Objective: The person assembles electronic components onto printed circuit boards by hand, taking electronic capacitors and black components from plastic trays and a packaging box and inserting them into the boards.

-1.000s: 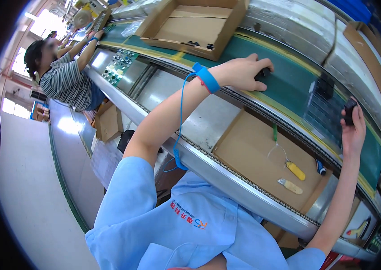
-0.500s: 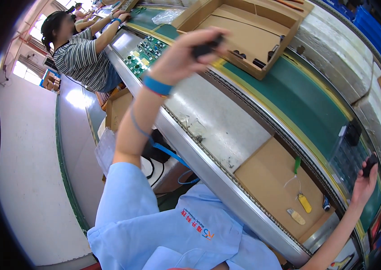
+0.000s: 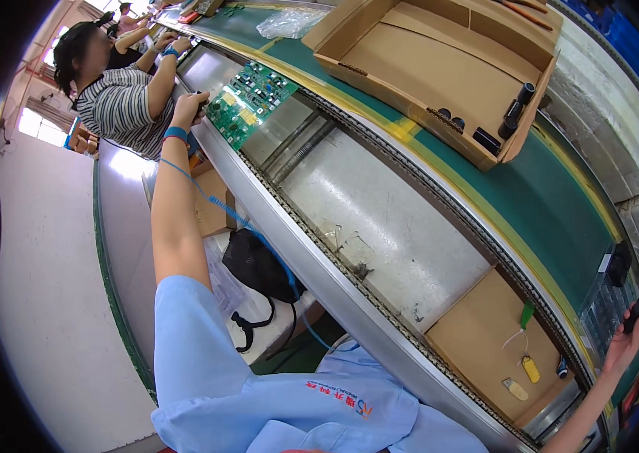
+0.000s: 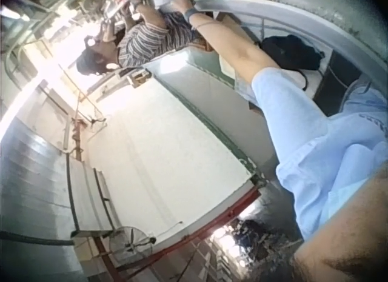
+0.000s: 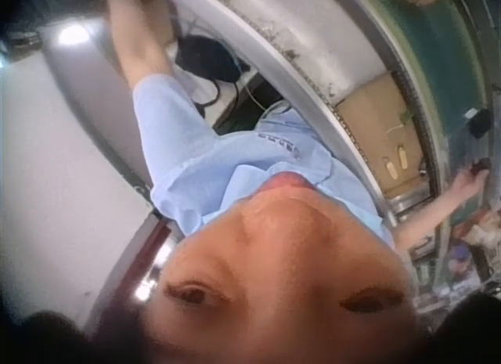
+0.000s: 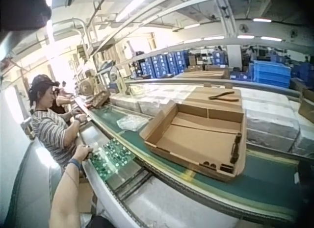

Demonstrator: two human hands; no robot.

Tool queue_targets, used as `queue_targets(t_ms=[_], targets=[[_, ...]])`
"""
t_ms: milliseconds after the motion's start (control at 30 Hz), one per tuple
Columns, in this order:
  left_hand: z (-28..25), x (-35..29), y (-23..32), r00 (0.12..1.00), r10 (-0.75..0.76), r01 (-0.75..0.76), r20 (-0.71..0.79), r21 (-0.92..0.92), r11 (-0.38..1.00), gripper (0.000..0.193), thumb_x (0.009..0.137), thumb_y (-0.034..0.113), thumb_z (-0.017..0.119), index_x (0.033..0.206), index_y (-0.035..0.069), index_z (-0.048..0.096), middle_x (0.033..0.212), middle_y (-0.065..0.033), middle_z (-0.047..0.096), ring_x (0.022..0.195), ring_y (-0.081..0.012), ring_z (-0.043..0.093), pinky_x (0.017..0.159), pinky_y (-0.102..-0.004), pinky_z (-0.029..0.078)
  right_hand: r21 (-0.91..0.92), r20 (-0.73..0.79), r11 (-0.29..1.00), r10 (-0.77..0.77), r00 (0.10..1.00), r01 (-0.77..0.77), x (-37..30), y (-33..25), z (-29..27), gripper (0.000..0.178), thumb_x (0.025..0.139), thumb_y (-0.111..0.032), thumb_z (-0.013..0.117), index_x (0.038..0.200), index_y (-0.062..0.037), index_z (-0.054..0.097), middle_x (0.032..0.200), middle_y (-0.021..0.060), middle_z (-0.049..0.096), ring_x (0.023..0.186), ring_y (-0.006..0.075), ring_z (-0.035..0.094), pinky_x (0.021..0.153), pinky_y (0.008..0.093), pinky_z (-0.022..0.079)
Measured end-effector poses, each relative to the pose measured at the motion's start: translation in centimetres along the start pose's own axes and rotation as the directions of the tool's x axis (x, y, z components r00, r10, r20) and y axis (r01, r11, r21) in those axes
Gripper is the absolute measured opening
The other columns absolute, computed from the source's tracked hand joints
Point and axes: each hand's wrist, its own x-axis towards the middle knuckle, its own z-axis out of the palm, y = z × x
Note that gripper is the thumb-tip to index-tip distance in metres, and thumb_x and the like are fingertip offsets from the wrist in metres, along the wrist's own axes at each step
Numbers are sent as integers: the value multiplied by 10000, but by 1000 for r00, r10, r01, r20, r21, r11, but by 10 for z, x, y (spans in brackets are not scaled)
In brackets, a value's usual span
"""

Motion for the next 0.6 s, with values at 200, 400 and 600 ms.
queue_targets(t_ms=[200, 400, 600], targets=[[-9, -11, 10, 984, -93, 85, 151, 63, 994, 222, 792, 222, 649, 752, 12, 584, 569, -11, 471, 411, -103, 432, 341, -241, 287, 24, 58, 1000, 11, 998, -12, 2, 3, 0, 526, 977, -238, 504, 1425, -36, 316, 1137, 48, 539, 920, 74, 536, 659, 140, 493], [-3, -67, 26, 943, 19, -71, 333, 147, 987, 265, 785, 254, 666, 861, 13, 586, 585, -5, 474, 427, -95, 440, 341, -241, 276, 50, 79, 998, -29, 996, 25, 3, 6, -13, 526, 979, -232, 494, 1430, -36, 306, 1162, 64, 528, 931, 82, 521, 695, 147, 496], [28, -170, 52, 876, 109, -187, 469, 124, 974, 209, 851, 202, 646, 944, 26, 585, 664, 12, 517, 427, -53, 410, 360, -203, 268, 164, 143, 986, -21, 990, -3, 1, -2, -5, 517, 979, -233, 496, 1425, -42, 318, 1166, 76, 518, 900, 91, 502, 673, 162, 447]])
